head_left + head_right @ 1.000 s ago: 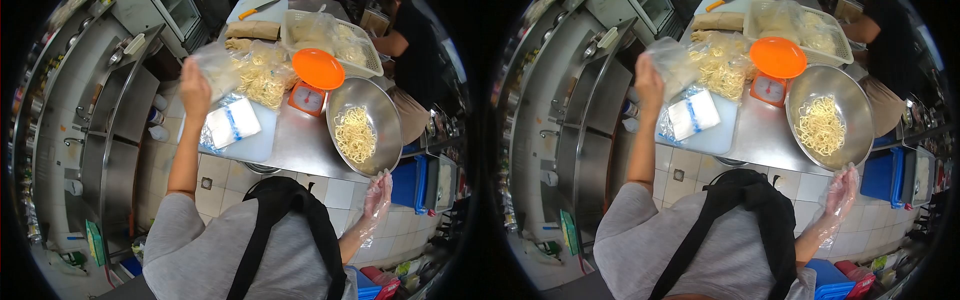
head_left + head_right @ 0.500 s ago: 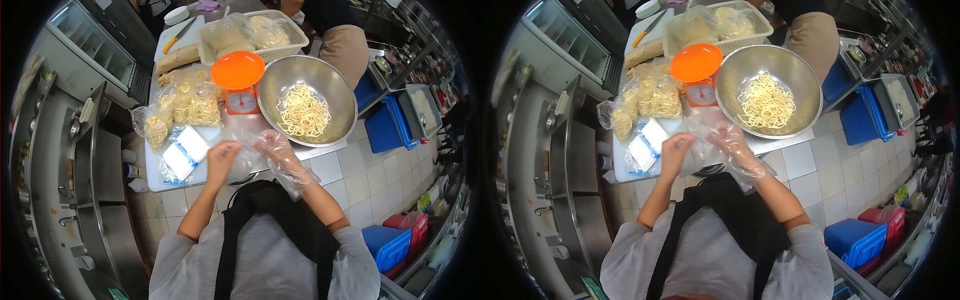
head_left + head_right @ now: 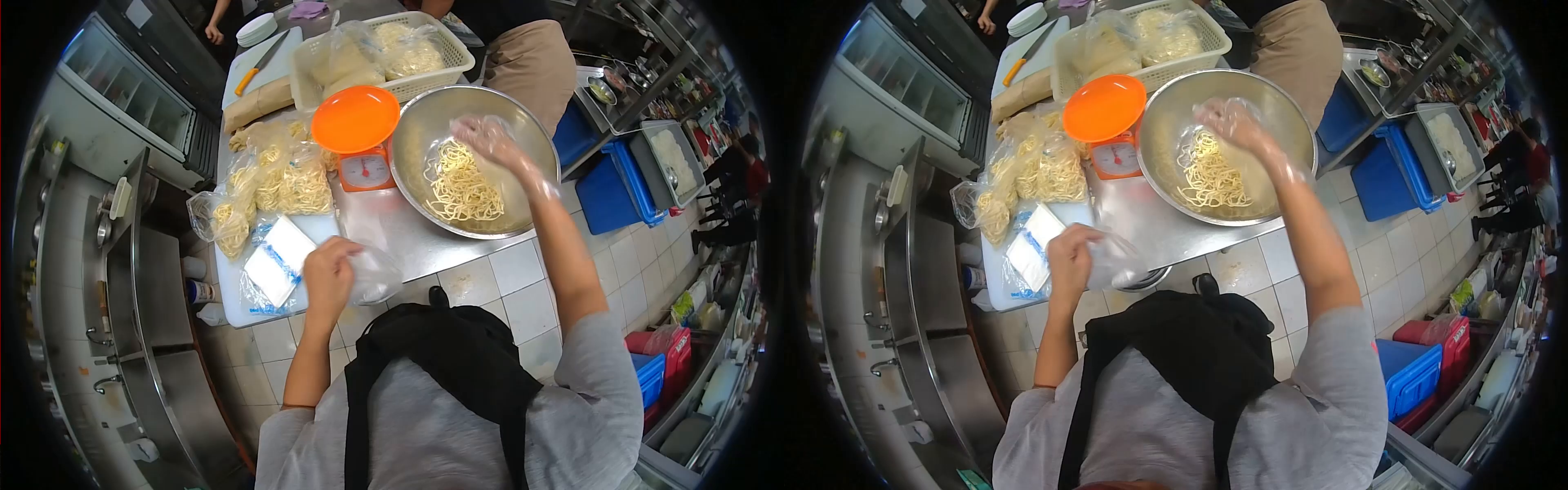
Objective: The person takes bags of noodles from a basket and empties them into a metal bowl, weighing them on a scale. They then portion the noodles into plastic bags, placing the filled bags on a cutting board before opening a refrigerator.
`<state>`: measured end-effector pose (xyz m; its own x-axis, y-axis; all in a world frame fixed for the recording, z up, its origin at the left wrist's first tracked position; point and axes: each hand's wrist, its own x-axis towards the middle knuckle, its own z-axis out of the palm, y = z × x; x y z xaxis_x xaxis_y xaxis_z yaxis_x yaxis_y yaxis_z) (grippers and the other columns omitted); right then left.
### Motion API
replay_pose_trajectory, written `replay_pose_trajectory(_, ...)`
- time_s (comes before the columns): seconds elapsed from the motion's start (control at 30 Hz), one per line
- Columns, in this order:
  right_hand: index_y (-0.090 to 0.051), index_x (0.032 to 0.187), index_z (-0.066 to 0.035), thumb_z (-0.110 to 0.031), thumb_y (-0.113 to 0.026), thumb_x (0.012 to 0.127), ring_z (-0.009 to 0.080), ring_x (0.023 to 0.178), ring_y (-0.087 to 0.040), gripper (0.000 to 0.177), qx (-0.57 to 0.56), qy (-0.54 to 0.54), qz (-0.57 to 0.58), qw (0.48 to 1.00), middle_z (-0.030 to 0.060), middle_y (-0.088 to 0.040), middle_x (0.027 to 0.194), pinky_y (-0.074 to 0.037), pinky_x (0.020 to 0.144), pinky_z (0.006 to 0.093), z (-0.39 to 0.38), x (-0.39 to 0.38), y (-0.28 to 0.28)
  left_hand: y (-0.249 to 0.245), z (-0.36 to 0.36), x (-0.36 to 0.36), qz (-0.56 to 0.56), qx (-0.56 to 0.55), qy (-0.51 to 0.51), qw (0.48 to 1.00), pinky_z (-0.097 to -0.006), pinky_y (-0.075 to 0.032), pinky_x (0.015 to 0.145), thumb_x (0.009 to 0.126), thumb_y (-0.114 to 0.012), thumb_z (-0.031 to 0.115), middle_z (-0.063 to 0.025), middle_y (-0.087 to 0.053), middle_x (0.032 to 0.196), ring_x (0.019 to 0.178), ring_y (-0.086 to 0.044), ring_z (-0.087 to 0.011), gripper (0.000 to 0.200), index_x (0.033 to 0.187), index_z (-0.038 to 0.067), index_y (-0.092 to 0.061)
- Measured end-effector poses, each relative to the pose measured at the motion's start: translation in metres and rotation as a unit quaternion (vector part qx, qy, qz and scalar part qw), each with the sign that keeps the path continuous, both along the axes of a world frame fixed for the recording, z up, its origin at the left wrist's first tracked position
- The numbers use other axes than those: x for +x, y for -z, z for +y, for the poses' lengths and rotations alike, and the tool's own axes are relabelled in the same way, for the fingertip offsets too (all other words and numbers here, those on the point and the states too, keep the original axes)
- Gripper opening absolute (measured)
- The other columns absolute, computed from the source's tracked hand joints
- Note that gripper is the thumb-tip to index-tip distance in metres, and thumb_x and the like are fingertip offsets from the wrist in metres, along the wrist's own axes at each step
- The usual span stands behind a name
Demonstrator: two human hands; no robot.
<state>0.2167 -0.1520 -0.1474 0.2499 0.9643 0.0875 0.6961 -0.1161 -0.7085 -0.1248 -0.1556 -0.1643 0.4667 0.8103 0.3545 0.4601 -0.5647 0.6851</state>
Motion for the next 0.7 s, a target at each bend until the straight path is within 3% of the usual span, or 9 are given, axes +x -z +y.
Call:
replay_pose_trajectory(0.07, -0.058, 0.108, -0.008, -0.049, -0.05, 0.082, 0.0275, 0.095, -0.057, 0.049, -0.062, -0.006, -0.18, 0.982, 0.0147, -0.06, 0.103, -0.043, 0.084, 0.0385, 0.032, 0.031, 0.024, 0.007, -0.002, 0.025, 0.003, -0.259, 0.116, 0.959, -0.0304, -0.046, 0.058, 0.077, -0.05, 0.014, -0.0116, -0.062, 0.07, 0.062, -0.058, -0.0222, 0.022, 0.079, -0.002, -0.065)
replay_pose_trajectory(0.17, -0.059, 0.108, -0.012, -0.047, -0.05, 0.082, 0.0287, 0.097, -0.056, 0.044, 0.013, -0.12, -0.195, 0.973, 0.0139, -0.06, 0.104, -0.042, 0.086, 0.0383, 0.07, 0.052, 0.119, 0.031, 0.001, 0.085, -0.018, -0.519, 0.115, 0.847, -0.0284, -0.046, 0.054, 0.085, -0.051, 0.034, -0.009, -0.061, 0.067, 0.058, -0.057, -0.0162, 0.042, 0.075, -0.006, -0.062)
replay_pose_trajectory(0.23, -0.059, 0.107, -0.012, -0.047, -0.05, 0.082, 0.0291, 0.101, -0.054, 0.044, -0.097, -0.256, -0.088, 0.958, 0.0124, -0.059, 0.106, -0.04, 0.088, 0.0388, 0.053, 0.034, 0.104, 0.038, 0.007, 0.11, -0.099, -0.554, 0.098, 0.821, -0.0269, -0.046, 0.052, 0.085, -0.051, 0.034, -0.0087, -0.06, 0.067, 0.057, -0.056, -0.0152, 0.041, 0.076, -0.005, -0.062)
replay_pose_trajectory(0.27, -0.059, 0.109, -0.011, -0.048, -0.05, 0.082, 0.0278, 0.104, -0.052, 0.046, -0.244, -0.29, -0.165, 0.911, 0.0125, -0.057, 0.111, -0.038, 0.091, 0.0386, 0.054, 0.016, 0.093, 0.042, 0.009, 0.114, -0.18, -0.593, 0.075, 0.781, -0.0254, -0.045, 0.051, 0.086, -0.051, 0.034, -0.0085, -0.06, 0.066, 0.055, -0.056, -0.0143, 0.04, 0.077, -0.004, -0.061)
replay_pose_trajectory(0.37, -0.063, 0.104, -0.012, -0.051, -0.054, 0.078, 0.0258, 0.102, -0.053, 0.047, -0.264, -0.268, -0.159, 0.913, 0.0112, -0.058, 0.111, -0.038, 0.09, 0.0359, 0.007, -0.004, 0.041, 0.054, 0.012, 0.115, -0.189, -0.559, 0.108, 0.8, -0.0232, -0.044, 0.048, 0.086, -0.051, 0.03, -0.0085, -0.059, 0.066, 0.054, -0.055, -0.012, 0.035, 0.078, -0.003, -0.06)
replay_pose_trajectory(0.4, -0.056, 0.113, -0.008, -0.058, -0.05, 0.077, 0.0285, 0.112, -0.046, 0.061, -0.282, -0.261, -0.029, 0.923, 0.0135, -0.052, 0.12, -0.034, 0.095, 0.0364, -0.005, -0.001, 0.007, 0.057, 0.011, 0.115, -0.191, -0.564, 0.107, 0.796, -0.0232, -0.044, 0.048, 0.086, -0.051, 0.03, -0.0085, -0.059, 0.066, 0.054, -0.055, -0.012, 0.035, 0.078, -0.003, -0.06)
replay_pose_trajectory(0.57, -0.021, 0.136, -0.002, -0.08, -0.032, 0.068, 0.0321, 0.128, -0.025, 0.104, -0.306, -0.102, -0.14, 0.936, 0.0203, -0.022, 0.14, -0.02, 0.106, 0.0372, 0.003, 0.062, 0.089, 0.071, 0.005, 0.115, -0.214, -0.499, 0.128, 0.83, -0.0239, -0.044, 0.048, 0.087, -0.051, 0.027, -0.0085, -0.06, 0.066, 0.054, -0.055, -0.0115, 0.034, 0.077, -0.004, -0.06)
replay_pose_trajectory(0.63, -0.012, 0.137, -0.001, -0.085, -0.031, 0.062, 0.0346, 0.13, -0.02, 0.114, -0.323, -0.027, -0.03, 0.945, 0.0226, -0.014, 0.141, -0.016, 0.108, 0.0382, -0.005, 0.044, 0.109, 0.07, 0.001, 0.118, -0.21, -0.49, 0.126, 0.837, -0.0237, -0.043, 0.048, 0.087, -0.05, 0.027, -0.0088, -0.06, 0.065, 0.054, -0.055, -0.0117, 0.034, 0.078, -0.004, -0.061)
replay_pose_trajectory(0.7, -0.015, 0.137, 0.0, -0.083, -0.04, 0.06, 0.0364, 0.128, -0.024, 0.116, -0.303, 0.02, -0.039, 0.952, 0.0251, -0.023, 0.137, -0.018, 0.107, 0.0406, -0.014, -0.002, 0.093, 0.069, -0.003, 0.121, -0.208, -0.48, 0.116, 0.844, -0.0236, -0.042, 0.048, 0.087, -0.05, 0.027, -0.0092, -0.06, 0.065, 0.053, -0.055, -0.012, 0.035, 0.078, -0.004, -0.061)
